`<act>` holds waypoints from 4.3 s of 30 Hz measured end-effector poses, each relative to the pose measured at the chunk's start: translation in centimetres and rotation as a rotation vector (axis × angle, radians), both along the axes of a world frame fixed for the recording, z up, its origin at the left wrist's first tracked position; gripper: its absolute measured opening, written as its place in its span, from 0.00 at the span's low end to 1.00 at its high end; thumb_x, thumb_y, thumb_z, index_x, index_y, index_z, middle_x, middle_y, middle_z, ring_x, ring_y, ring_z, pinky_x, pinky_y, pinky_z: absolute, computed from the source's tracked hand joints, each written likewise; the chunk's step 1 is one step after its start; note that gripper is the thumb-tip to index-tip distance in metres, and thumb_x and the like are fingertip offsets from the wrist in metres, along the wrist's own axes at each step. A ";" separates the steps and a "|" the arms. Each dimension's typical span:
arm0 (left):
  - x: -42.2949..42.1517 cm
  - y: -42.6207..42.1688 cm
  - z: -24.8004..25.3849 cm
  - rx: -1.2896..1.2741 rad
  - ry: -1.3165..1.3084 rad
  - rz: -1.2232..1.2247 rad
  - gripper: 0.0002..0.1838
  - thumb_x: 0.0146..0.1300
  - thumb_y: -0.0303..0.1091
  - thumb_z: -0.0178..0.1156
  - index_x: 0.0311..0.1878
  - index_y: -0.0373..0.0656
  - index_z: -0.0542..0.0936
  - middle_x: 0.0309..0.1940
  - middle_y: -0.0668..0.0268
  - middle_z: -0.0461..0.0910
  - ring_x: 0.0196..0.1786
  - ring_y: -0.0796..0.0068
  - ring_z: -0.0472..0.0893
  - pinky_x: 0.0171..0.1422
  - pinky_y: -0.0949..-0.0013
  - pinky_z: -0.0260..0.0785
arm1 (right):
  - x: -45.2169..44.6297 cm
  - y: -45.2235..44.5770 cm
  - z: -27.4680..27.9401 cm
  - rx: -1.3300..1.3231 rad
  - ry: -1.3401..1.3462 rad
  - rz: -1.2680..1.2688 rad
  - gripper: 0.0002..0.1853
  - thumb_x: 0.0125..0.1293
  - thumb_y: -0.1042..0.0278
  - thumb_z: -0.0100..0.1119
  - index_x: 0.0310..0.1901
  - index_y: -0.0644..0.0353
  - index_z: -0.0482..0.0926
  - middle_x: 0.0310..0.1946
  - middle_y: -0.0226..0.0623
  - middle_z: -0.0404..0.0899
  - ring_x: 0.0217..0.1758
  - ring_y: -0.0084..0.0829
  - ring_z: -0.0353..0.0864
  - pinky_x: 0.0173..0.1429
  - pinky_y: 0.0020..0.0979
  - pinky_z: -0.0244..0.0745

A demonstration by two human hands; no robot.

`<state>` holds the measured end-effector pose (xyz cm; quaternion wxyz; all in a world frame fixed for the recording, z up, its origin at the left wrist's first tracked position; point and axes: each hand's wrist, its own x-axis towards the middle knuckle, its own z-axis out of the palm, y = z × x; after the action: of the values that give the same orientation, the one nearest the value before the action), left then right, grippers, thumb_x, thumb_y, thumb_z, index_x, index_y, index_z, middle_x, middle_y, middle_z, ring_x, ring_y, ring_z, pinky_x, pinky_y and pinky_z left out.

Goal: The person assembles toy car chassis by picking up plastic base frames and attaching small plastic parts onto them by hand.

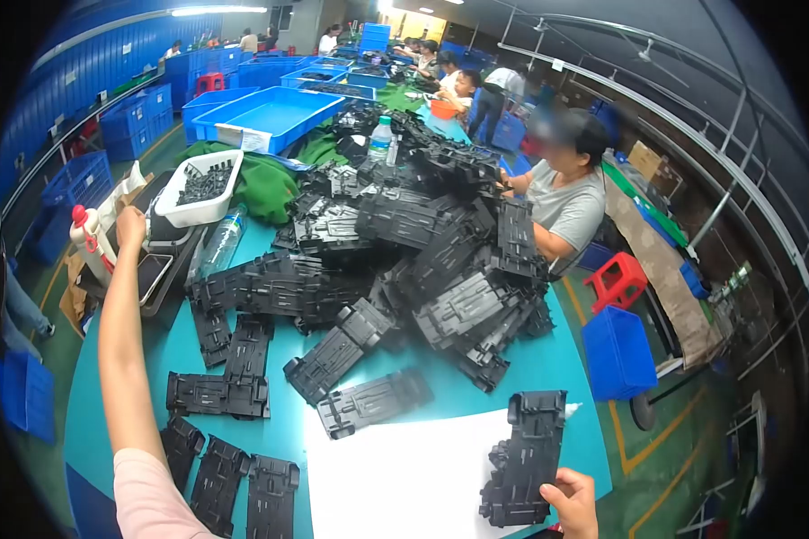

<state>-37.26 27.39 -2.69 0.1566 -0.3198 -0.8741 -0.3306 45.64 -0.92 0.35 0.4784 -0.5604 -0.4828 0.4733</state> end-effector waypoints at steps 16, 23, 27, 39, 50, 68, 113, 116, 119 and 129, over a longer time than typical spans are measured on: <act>38.2 -18.2 9.6 -0.059 -1.292 -1.283 0.16 0.65 0.29 0.59 0.54 0.33 0.77 0.32 0.63 0.80 0.31 0.77 0.80 0.36 0.75 0.76 | -5.9 2.3 0.3 0.022 0.078 0.267 0.07 0.60 0.75 0.65 0.36 0.66 0.77 0.29 0.21 0.72 0.33 0.13 0.69 0.36 0.19 0.65; 47.3 -20.6 6.9 -0.216 -1.547 -1.323 0.14 0.72 0.33 0.51 0.54 0.36 0.76 0.29 0.68 0.76 0.36 0.76 0.81 0.41 0.68 0.81 | -4.3 -0.3 -0.8 0.139 0.247 0.366 0.08 0.63 0.73 0.63 0.41 0.67 0.79 0.33 0.25 0.78 0.36 0.13 0.73 0.39 0.19 0.69; 53.5 -24.2 6.6 -0.378 -1.589 -1.400 0.14 0.70 0.29 0.53 0.56 0.36 0.75 0.30 0.73 0.70 0.25 0.85 0.67 0.22 0.80 0.58 | -2.2 -1.5 -3.8 0.260 0.208 0.216 0.16 0.61 0.63 0.67 0.40 0.71 0.79 0.31 0.32 0.81 0.35 0.17 0.76 0.39 0.23 0.72; 60.2 -30.9 3.5 -0.210 -1.418 -1.134 0.08 0.61 0.26 0.63 0.43 0.36 0.82 0.28 0.67 0.78 0.25 0.84 0.72 0.25 0.79 0.62 | 0.6 -5.5 -3.4 0.108 0.617 0.500 0.06 0.65 0.72 0.60 0.38 0.67 0.77 0.32 0.23 0.73 0.38 0.14 0.72 0.42 0.21 0.69; 60.1 -34.3 0.9 -0.010 -1.698 -1.392 0.42 0.65 0.69 0.40 0.65 0.40 0.67 0.61 0.60 0.73 0.66 0.65 0.68 0.67 0.56 0.59 | -1.3 -6.7 -4.5 0.087 0.654 0.661 0.11 0.69 0.69 0.57 0.45 0.69 0.77 0.39 0.29 0.79 0.43 0.16 0.76 0.48 0.22 0.72; 60.4 -36.6 0.3 0.164 -1.892 -1.535 0.41 0.59 0.64 0.53 0.59 0.32 0.70 0.60 0.53 0.67 0.66 0.55 0.66 0.70 0.49 0.60 | -4.2 -7.8 -5.7 -0.028 0.433 0.787 0.11 0.69 0.65 0.57 0.37 0.67 0.80 0.31 0.29 0.80 0.37 0.16 0.76 0.42 0.23 0.71; 57.7 -35.0 -1.5 0.167 -2.375 -1.331 0.38 0.65 0.57 0.53 0.63 0.30 0.67 0.53 0.53 0.74 0.54 0.63 0.79 0.61 0.57 0.73 | -4.0 -0.7 -6.8 -0.148 0.899 0.427 0.06 0.67 0.69 0.56 0.40 0.62 0.74 0.30 0.40 0.80 0.38 0.30 0.78 0.41 0.30 0.71; 57.9 -35.2 -1.6 0.193 -2.401 -1.181 0.37 0.66 0.55 0.52 0.64 0.30 0.65 0.48 0.58 0.77 0.51 0.67 0.80 0.59 0.58 0.75 | -3.4 -0.8 -6.9 -0.188 0.905 0.440 0.06 0.67 0.71 0.56 0.41 0.63 0.74 0.31 0.39 0.80 0.36 0.28 0.78 0.37 0.27 0.71; 58.3 -35.1 -1.3 0.177 -2.459 -1.150 0.35 0.68 0.54 0.50 0.64 0.30 0.65 0.44 0.63 0.77 0.48 0.72 0.81 0.55 0.59 0.77 | -3.7 -1.2 -6.6 -0.190 0.850 0.370 0.07 0.66 0.72 0.57 0.43 0.65 0.75 0.31 0.38 0.79 0.34 0.27 0.77 0.36 0.25 0.70; 59.1 -35.5 -1.2 0.193 -2.318 -1.254 0.37 0.69 0.57 0.45 0.66 0.32 0.62 0.41 0.61 0.78 0.44 0.72 0.82 0.47 0.63 0.80 | -3.0 -2.1 -6.1 -0.104 0.708 0.355 0.07 0.61 0.78 0.61 0.41 0.68 0.77 0.34 0.40 0.79 0.39 0.31 0.78 0.47 0.29 0.74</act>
<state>21.88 -8.15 -3.94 -0.8336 -0.1888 -0.1788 -0.4873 42.67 -2.99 -5.73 0.4971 -0.2939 -0.3526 0.7363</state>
